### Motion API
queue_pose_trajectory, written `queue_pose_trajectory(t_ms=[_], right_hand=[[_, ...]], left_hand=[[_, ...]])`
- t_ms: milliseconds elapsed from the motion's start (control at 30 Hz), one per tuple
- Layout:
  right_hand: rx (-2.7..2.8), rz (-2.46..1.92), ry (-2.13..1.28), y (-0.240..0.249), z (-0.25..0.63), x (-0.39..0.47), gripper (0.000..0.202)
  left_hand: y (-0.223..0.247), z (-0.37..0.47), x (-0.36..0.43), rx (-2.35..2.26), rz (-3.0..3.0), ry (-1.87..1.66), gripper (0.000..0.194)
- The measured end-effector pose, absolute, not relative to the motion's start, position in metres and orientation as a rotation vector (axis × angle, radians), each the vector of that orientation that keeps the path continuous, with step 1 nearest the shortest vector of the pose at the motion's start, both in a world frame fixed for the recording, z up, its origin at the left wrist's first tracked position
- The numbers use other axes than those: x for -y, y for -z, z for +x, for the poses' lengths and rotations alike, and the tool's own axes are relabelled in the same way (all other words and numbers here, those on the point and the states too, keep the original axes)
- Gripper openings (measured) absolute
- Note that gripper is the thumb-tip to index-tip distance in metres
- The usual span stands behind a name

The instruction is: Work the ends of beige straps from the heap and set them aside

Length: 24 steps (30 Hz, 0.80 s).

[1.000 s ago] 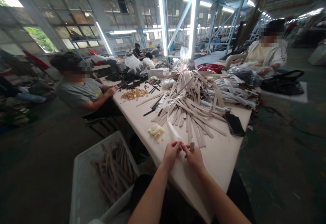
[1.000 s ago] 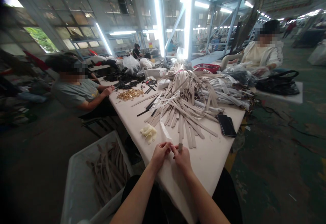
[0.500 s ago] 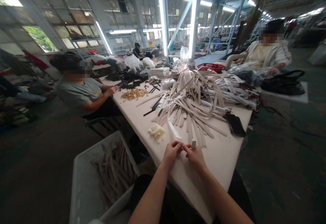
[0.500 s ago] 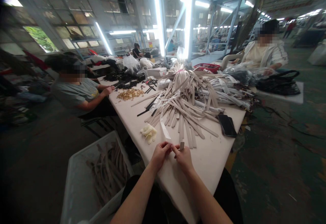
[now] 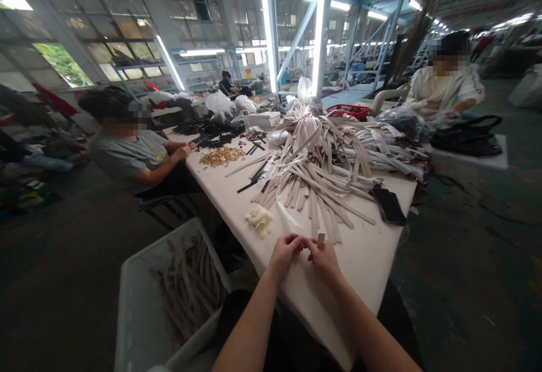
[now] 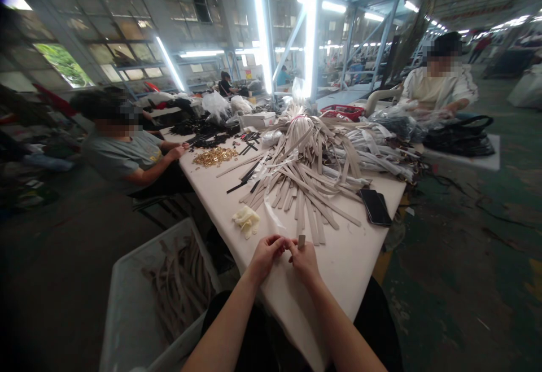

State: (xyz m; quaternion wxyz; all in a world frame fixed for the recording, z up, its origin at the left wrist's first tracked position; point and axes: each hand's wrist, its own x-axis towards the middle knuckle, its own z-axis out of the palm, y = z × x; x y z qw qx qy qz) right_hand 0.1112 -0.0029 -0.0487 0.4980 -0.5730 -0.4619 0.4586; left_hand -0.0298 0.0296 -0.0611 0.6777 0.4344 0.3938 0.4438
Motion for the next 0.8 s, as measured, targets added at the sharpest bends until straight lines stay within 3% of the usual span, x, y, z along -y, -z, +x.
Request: queue_pose_trajectory(t_ms=[333,567,800], right_hand=[[1.126,-1.38,-1.195,0.06,0.113,-0.004,0.046],[0.805,-1.11,-1.3,0.065,0.107,0.009,0.036],[0.958,-1.255,-1.361,0.071,0.101,0.022,0.043]], left_hand=[[0.063,-0.03,-0.035,-0.868,0.808,-0.997,0.034],[0.068,-0.025,-0.046,-0.922,0.645,-1.133,0.036],[0.067,-0.023,-0.047,-0.887,0.596,-1.164,0.035]])
